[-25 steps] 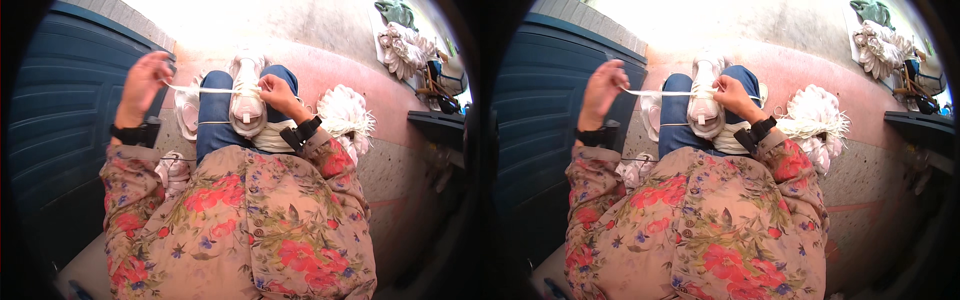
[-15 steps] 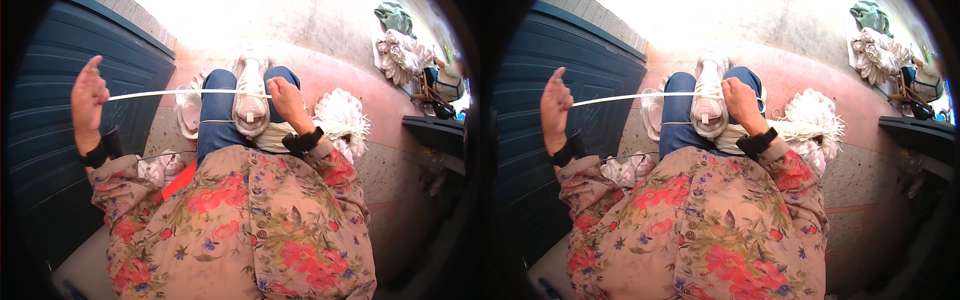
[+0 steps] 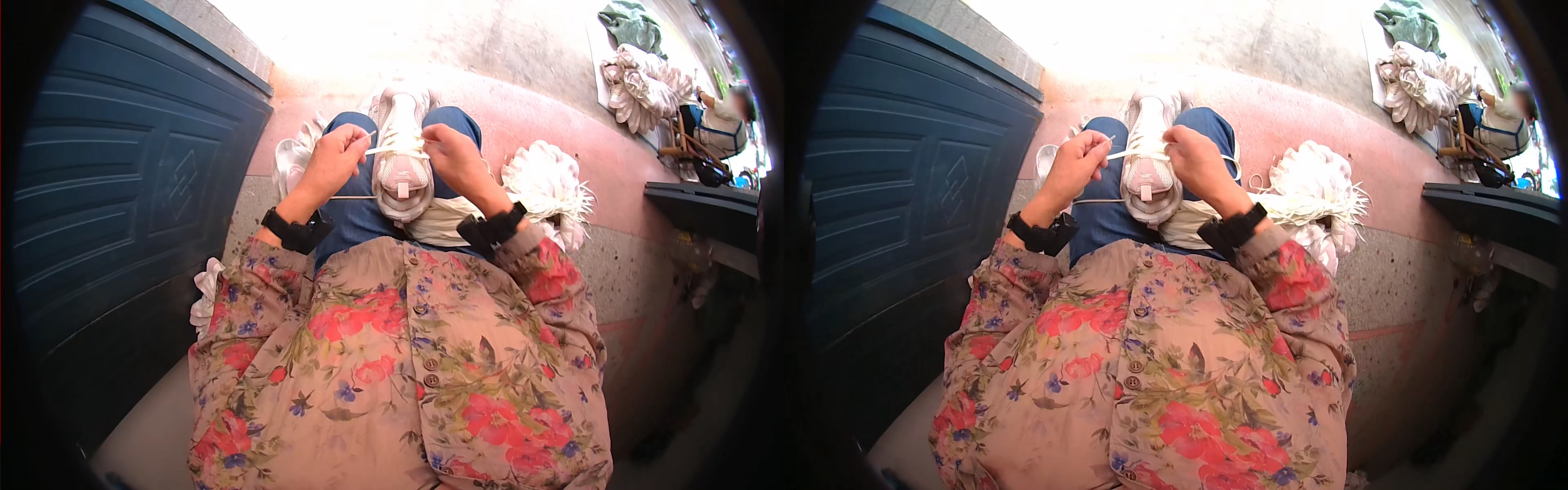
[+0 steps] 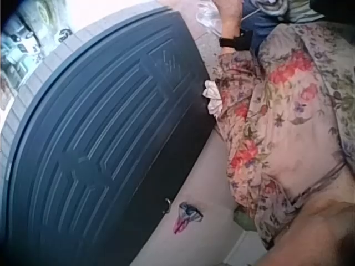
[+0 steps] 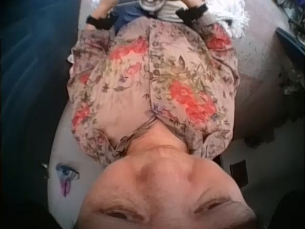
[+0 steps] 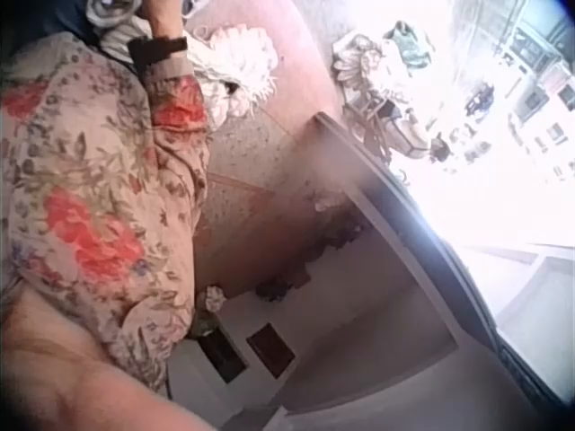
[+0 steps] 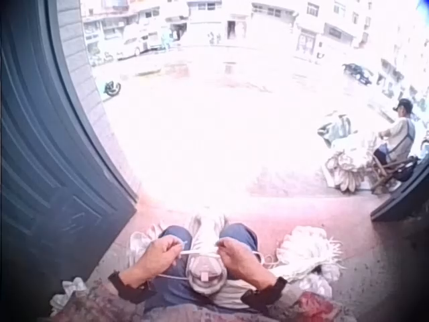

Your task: The recorder is lacing a pair of white sneakers while seated in a manufacturing environment.

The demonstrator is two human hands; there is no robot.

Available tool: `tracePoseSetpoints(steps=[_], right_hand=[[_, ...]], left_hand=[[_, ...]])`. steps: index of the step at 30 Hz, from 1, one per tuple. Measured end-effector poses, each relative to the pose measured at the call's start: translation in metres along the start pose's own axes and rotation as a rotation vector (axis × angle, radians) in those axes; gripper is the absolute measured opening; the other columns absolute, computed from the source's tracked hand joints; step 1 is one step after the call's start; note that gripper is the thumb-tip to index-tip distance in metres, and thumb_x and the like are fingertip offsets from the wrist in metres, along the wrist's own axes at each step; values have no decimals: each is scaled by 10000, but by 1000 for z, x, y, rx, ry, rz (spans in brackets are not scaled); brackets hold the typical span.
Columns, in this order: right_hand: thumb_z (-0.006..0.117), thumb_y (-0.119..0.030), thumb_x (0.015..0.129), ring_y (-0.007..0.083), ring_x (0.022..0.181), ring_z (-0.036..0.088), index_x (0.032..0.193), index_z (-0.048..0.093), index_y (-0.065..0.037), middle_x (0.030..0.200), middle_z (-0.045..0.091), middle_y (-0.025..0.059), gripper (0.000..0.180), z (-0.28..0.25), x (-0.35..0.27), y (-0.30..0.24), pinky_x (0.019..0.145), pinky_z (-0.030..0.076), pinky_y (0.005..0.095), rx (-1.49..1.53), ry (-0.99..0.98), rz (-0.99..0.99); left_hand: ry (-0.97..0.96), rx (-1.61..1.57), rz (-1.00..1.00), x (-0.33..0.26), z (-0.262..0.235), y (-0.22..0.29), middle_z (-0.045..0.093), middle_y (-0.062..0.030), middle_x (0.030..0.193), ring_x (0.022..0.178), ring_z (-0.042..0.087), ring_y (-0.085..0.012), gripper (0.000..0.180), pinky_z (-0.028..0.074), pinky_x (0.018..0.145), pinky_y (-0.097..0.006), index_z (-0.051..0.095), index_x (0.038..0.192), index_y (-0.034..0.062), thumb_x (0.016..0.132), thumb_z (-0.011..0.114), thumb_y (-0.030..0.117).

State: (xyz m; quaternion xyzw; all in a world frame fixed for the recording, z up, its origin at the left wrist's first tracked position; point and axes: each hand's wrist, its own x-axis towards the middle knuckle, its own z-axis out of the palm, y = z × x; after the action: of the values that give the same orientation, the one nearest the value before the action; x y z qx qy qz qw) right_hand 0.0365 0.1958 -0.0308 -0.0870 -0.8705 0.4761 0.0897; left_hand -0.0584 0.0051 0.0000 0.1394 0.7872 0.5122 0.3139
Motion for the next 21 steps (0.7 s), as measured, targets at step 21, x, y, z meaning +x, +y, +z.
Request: tracePoseSetpoints(steps=[21], right_hand=[[506,-80,836,167,663,581,1022,526,11,757,589,80,208,17,18,40,581,456,272,480,130,-58]], left_hand=[[103,850,674,31,50,12,592,-154,683,661,597,-303,113,473,548,-357,595,795,20,716,583,100]])
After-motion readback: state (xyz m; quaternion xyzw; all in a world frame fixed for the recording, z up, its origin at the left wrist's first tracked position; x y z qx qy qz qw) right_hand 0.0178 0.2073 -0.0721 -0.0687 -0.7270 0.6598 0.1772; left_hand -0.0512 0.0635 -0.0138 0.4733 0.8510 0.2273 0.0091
